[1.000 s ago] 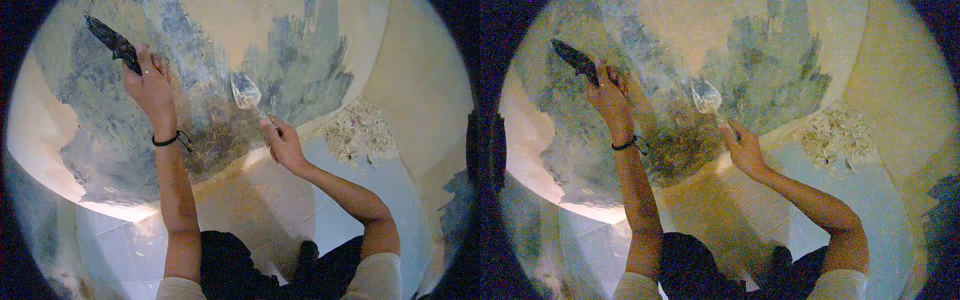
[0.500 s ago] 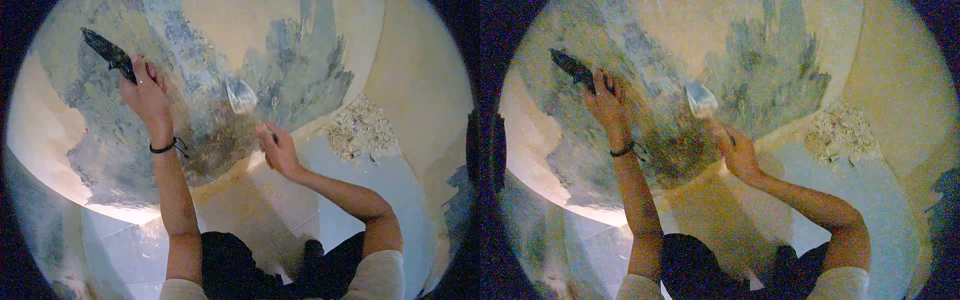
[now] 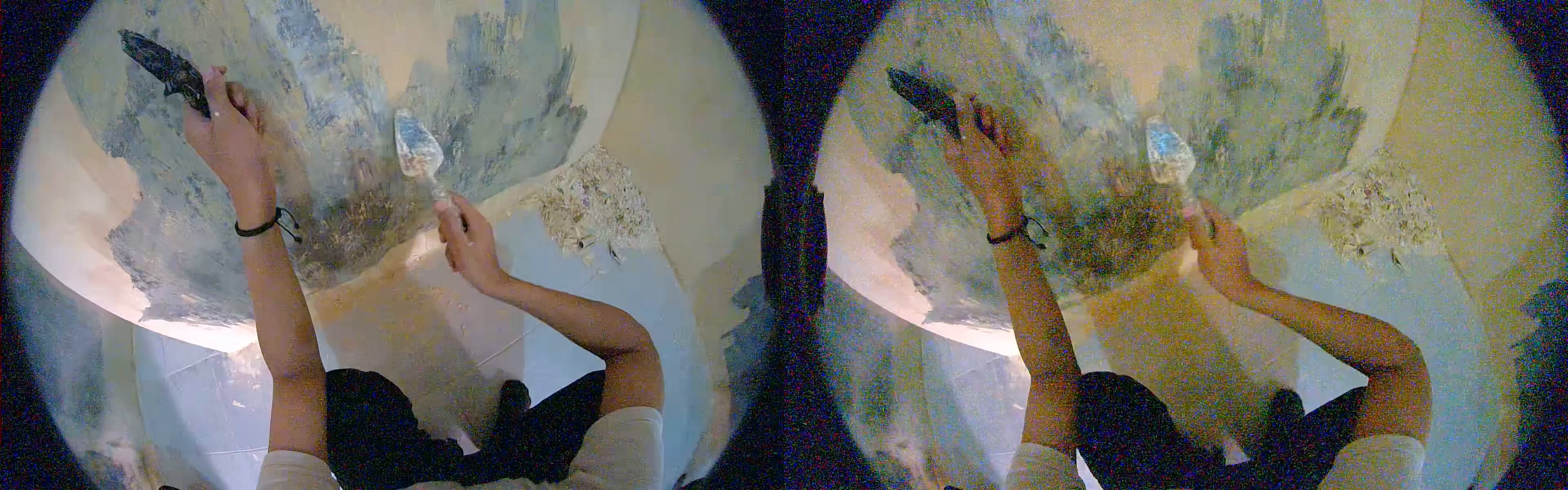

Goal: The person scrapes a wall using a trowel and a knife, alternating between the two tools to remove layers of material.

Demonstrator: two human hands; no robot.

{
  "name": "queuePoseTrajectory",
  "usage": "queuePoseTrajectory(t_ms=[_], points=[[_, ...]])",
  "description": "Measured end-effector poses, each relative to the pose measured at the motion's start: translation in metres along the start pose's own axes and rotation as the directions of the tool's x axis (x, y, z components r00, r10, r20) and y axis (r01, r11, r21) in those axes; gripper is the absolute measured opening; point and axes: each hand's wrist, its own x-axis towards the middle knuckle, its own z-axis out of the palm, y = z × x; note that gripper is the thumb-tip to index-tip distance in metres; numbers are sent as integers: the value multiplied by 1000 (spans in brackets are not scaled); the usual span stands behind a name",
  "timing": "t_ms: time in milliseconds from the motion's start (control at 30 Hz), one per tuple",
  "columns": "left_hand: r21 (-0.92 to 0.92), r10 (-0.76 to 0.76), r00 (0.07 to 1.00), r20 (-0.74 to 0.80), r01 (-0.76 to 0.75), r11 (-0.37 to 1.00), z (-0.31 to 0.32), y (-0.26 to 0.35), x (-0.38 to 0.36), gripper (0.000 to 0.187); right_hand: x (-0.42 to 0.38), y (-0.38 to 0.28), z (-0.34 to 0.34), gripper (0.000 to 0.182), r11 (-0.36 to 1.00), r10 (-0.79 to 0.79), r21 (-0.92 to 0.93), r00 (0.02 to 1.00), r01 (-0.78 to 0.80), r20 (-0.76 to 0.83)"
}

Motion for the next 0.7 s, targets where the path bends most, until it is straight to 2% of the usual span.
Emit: queuePoseTrajectory(t_ms=[133,233,300,367,467,567,700], points=[[-74,-35,999,30,37,997,1,8,-2,23,27,6,-9,44,991,-64,-120,998,63,-3],[-79,-44,998,36,47,996,3,3,-3,22,35,-6,-15,45,991,-9,-136,1000,11,20],[-115,-41,998,54,47,992,7,-1,-4,21,37,-13,-17,51,997,39,-74,997,-34,63],[-190,-37,996,81,51,981,10,-5,-7,21,38,-15,-19,68,996,67,46,986,-75,153],[-94,-79,996,48,83,992,16,-8,-11,20,37,-19,-20,70,999,19,41,988,-26,150],[-171,-80,990,117,99,980,21,-11,-13,20,43,-6,-18,71,999,-40,1,994,40,105],[-148,-58,993,105,74,986,31,-8,-22,20,47,-2,-19,68,998,-66,2,993,67,102]])
